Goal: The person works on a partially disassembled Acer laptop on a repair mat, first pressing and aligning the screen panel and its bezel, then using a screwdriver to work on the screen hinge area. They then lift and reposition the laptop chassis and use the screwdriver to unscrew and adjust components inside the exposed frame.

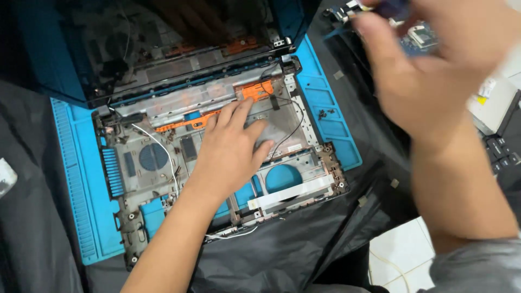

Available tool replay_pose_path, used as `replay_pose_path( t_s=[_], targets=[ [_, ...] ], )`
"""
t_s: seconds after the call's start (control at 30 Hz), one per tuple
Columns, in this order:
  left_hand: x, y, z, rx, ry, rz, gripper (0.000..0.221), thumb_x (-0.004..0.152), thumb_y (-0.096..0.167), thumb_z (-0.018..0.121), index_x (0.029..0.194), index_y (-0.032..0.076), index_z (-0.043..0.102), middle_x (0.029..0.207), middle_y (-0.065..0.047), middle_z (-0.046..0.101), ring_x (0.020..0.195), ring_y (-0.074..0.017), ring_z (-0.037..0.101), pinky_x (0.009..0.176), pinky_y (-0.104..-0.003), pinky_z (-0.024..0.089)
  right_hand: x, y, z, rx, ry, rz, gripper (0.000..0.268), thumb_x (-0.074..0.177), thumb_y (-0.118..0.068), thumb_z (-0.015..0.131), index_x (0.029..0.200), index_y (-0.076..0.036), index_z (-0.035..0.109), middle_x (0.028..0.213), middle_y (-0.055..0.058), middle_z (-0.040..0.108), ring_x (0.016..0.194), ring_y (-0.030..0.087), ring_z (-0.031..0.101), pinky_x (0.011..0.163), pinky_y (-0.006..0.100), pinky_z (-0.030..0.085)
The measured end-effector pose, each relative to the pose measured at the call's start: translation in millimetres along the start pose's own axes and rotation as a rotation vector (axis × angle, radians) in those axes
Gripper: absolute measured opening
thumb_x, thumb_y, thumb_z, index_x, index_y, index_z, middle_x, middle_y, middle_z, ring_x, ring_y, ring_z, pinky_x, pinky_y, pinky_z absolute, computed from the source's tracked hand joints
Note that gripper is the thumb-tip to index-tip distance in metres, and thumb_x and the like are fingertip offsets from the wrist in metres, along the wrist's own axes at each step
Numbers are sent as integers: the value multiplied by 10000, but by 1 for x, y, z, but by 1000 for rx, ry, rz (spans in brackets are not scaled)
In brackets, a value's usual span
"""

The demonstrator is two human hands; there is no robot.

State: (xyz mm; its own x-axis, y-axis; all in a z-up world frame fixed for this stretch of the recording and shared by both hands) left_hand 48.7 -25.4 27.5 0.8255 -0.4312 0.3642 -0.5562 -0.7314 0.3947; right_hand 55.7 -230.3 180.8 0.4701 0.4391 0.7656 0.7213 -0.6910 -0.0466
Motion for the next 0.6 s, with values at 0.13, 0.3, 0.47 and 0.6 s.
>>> replay_pose_path(
  t_s=[0.13, 0.3, 0.47, 0.6],
  targets=[
    [1, 6, 1, -37, -16, 15, 352, 862, 353, 743, 1090, 84, 738, 1398, -175, 569, 1343, -374, 447, 1048, -537, 383, -34, -8, -23, -108, -20, -62, 193, 1011, 148, 691, 1171, 57, 633, 1217, 149, 729, 1016, 295, 685, 879, 351, 521],
    [0, 12, 3, -59, -27, 17, 364, 859, 372, 757, 1084, 87, 736, 1274, -139, 592, 1304, -349, 450, 1051, -561, 332, -75, -19, -10, -285, -77, -94, 180, 903, 180, 798, 910, 39, 686, 954, 158, 733, 915, 294, 731, 786, 369, 573],
    [-1, 17, 3, -112, 12, 56, 338, 865, 286, 751, 1150, 104, 738, 1202, -119, 595, 1247, -333, 470, 1044, -549, 337, -121, -10, -2, -266, -204, -16, 165, 842, 153, 738, 918, 14, 693, 1057, 144, 740, 1009, 302, 736, 854, 360, 595],
    [1, 19, 2, -123, 19, 80, 307, 828, 173, 740, 1133, 133, 748, 1043, -27, 644, 1147, -268, 531, 1032, -531, 339, -133, -10, 5, -220, -353, 49, 207, 770, 123, 684, 937, 6, 719, 1149, 131, 733, 1069, 305, 729, 887, 375, 595]
  ],
)
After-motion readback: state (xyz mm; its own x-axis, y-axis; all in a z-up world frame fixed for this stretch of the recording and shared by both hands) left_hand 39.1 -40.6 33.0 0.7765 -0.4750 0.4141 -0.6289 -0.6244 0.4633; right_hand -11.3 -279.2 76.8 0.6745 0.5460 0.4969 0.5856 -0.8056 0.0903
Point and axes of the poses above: each hand's wrist, its own x-axis towards the middle knuckle, its own z-axis out of the palm, y = z × x, the point moved 6 cm from there along x, towards the middle knuckle
